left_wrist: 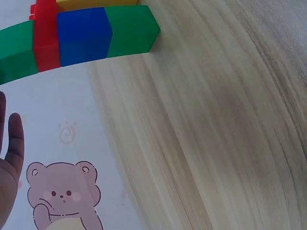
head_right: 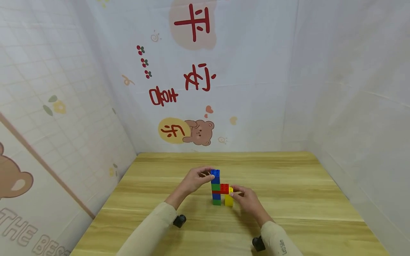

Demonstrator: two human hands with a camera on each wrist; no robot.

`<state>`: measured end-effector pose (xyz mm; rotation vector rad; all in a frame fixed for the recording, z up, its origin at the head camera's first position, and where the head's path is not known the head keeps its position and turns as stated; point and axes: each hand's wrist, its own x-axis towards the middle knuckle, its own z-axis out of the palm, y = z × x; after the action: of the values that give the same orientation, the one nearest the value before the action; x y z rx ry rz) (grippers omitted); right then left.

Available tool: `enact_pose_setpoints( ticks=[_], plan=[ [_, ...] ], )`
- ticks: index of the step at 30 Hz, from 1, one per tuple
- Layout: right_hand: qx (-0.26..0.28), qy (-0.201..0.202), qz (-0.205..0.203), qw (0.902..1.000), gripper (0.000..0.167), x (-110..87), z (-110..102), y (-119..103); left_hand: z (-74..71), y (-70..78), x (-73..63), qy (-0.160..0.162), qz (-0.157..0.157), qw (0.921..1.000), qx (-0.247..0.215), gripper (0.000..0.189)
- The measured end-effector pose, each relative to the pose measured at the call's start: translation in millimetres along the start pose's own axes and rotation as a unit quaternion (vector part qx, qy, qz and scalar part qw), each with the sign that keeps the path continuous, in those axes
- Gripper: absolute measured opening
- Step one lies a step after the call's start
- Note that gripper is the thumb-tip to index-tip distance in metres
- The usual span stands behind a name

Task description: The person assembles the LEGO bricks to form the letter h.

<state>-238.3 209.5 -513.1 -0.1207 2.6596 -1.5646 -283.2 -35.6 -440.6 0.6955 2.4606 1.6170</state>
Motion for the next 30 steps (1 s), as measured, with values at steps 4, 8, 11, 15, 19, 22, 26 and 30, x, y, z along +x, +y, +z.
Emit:
enact_pose_setpoints(
  ticks=[4, 8, 11, 15, 19, 22, 26, 30],
  plan=[
    [0.0, 0.004, 0.004, 1.0, 0.036, -1.8, 0.5, 2.3, 3.9, -4.0, -0.2, 0.003, 0.005, 1.0, 0.006, 0.028],
    [-0.001, -0.006, 0.003, 1.0, 0.037, -2.0, 2.4, 2.1, 6.2, -8.3, -4.5, 0.019, -0.004, 0.9998, -0.003, 0.032],
    [-0.001, -0.004, -0.002, 1.0, 0.036, -0.6, 2.2, -0.5, 7.7, -11.4, -4.9, 0.035, -0.001, 0.9993, -0.01, 0.036],
    [-0.005, 0.003, -0.003, 1.0, 0.035, 0.8, 0.3, 0.1, 10.6, -13.0, -2.1, 0.037, -0.001, 0.9991, -0.02, 0.038],
    [-0.006, 0.001, 0.001, 1.0, 0.037, 0.6, 1.3, 2.6, 11.0, -13.4, -3.1, 0.036, -0.017, 0.9987, -0.031, 0.038],
    [-0.002, 0.005, -0.002, 1.0, 0.039, 1.3, 1.3, 2.8, 10.5, -12.7, -2.9, 0.038, -0.016, 0.9985, -0.036, 0.04],
    [-0.001, 0.009, -0.009, 0.9999, 0.04, 1.5, 0.5, 0.9, 9.2, -10.9, -3.3, 0.038, -0.002, 0.9986, -0.036, 0.041],
    [0.002, 0.009, -0.004, 1.0, 0.039, -1.1, 1.9, 1.0, 9.1, -12.5, -7.8, 0.031, -0.001, 0.9992, -0.027, 0.042]
  ],
)
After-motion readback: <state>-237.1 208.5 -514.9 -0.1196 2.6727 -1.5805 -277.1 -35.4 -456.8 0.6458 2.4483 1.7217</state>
